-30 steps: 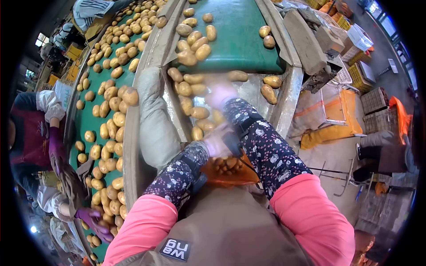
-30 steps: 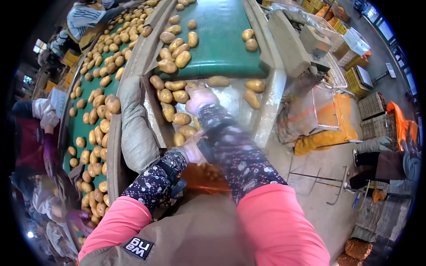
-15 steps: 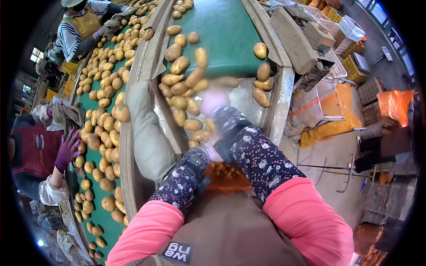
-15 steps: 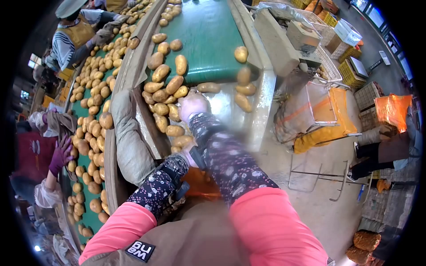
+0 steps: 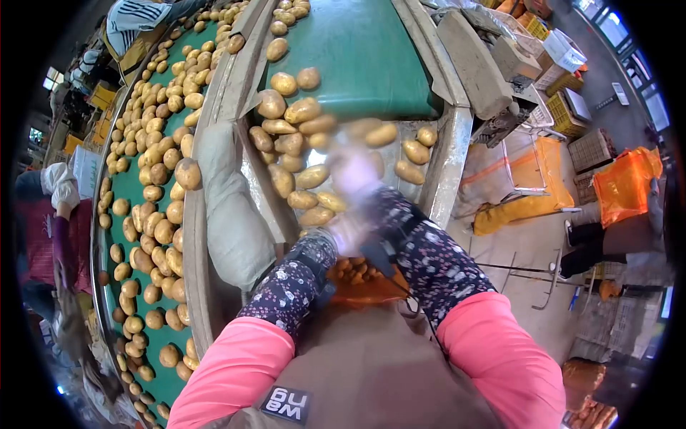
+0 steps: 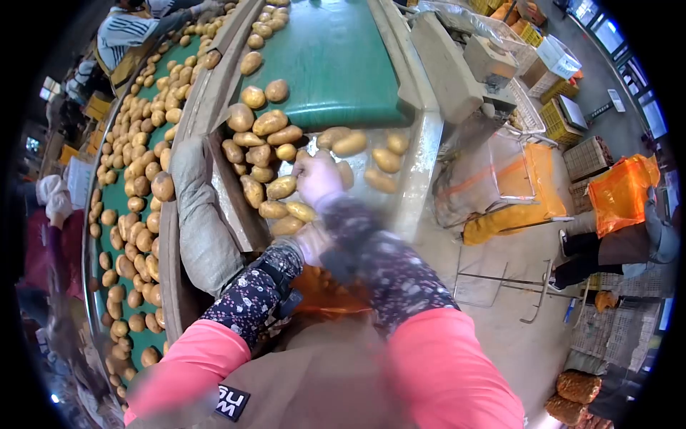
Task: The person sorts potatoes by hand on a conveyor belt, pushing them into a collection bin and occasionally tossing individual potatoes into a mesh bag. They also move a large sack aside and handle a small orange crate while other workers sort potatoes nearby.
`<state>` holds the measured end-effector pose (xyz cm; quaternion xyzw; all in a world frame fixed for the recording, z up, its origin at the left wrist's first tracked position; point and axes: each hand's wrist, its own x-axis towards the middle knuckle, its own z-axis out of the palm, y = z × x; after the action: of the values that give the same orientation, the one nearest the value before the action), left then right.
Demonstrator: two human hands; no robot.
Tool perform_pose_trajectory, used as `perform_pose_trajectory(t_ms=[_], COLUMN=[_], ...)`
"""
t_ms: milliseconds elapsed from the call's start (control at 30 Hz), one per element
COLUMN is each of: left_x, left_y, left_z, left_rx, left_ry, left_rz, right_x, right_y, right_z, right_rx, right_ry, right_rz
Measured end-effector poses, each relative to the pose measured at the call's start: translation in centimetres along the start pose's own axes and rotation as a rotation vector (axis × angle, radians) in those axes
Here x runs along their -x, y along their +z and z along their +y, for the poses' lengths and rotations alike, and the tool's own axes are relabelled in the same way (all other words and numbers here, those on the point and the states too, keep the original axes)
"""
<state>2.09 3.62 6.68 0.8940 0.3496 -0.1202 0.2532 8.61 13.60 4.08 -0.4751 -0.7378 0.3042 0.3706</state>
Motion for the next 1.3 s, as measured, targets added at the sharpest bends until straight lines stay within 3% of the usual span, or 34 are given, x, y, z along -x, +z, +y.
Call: perform_pose_trajectory(t_ms=[33, 133, 167, 267, 367, 400, 467, 500, 567, 633, 700, 733, 800, 867, 967, 1033, 1133, 1200, 1300], left_x=[-0.1, -0.7, -1.1, -1.5, -1.7, -1.6, -1.5, -1.4, -1.1, -1.4, -1.2, -1.2, -0.6, 0.3, 2.7, 4.4, 5.6, 5.0, 4.7], left_y=[-0.2, 3.0, 4.4, 5.0, 5.4, 5.3, 5.0, 4.9, 4.9, 5.3, 5.7, 5.9, 6.2, 6.6, 5.2, 3.6, -0.4, -0.3, 2.8], left_z=[-0.1, -2.3, -2.9, -3.1, -3.4, -3.3, -3.2, -3.1, -3.0, -3.0, -3.0, -3.0, -2.6, -2.0, -0.1, 0.9, 1.8, 1.6, 1.0], left_rx=[-0.036, -0.137, -0.135, -0.158, -0.149, -0.138, -0.114, -0.112, -0.109, -0.106, -0.106, -0.106, -0.130, -0.182, -0.246, -0.080, 0.168, 0.167, -0.038], left_ry=[0.040, 0.372, 0.326, 0.334, 0.347, 0.357, 0.376, 0.368, 0.351, 0.371, 0.366, 0.362, 0.321, 0.250, -0.070, -0.211, -0.362, -0.405, -0.374], left_rz=[0.032, 0.556, 0.461, 0.473, 0.486, 0.508, 0.551, 0.539, 0.515, 0.551, 0.584, 0.600, 0.638, 0.682, 0.666, 0.646, 0.312, 0.088, 0.011], right_x=[0.4, 0.5, 0.0, -1.3, -3.1, -3.4, -4.1, -4.4, -3.3, -1.7, -0.3, 0.0, 0.7, 1.4, 1.5, 1.5, 1.5, 1.6, 2.0], right_y=[-1.8, -10.3, -14.9, -29.4, -42.9, -45.6, -46.8, -46.3, -39.4, -31.1, -23.5, -20.0, -15.2, -11.3, -7.8, -4.8, -0.8, 1.0, 2.7], right_z=[0.1, -2.3, -4.5, -8.8, -10.1, -10.0, -7.6, -6.0, -4.2, -3.4, -4.1, -1.3, -1.5, -1.5, -3.4, -3.5, -6.1, -7.3, -6.8], right_rx=[-0.080, -0.189, -0.067, 0.124, 0.467, 0.783, 1.004, 1.101, 0.470, 0.286, 0.143, 0.161, 0.067, 0.193, 0.354, 0.284, 0.296, 0.356, 0.454], right_ry=[-0.115, -0.295, -0.494, -0.703, -0.528, -0.125, -0.379, -0.513, -0.250, -0.107, -0.210, -0.178, -0.080, 0.009, -0.094, -0.217, -0.439, -0.520, -0.542], right_rz=[0.056, 0.273, 0.385, 0.741, 0.891, 0.938, 0.802, 0.721, 0.427, 0.163, -0.163, -0.190, -0.248, -0.225, -0.165, -0.252, -0.324, -0.358, -0.366])
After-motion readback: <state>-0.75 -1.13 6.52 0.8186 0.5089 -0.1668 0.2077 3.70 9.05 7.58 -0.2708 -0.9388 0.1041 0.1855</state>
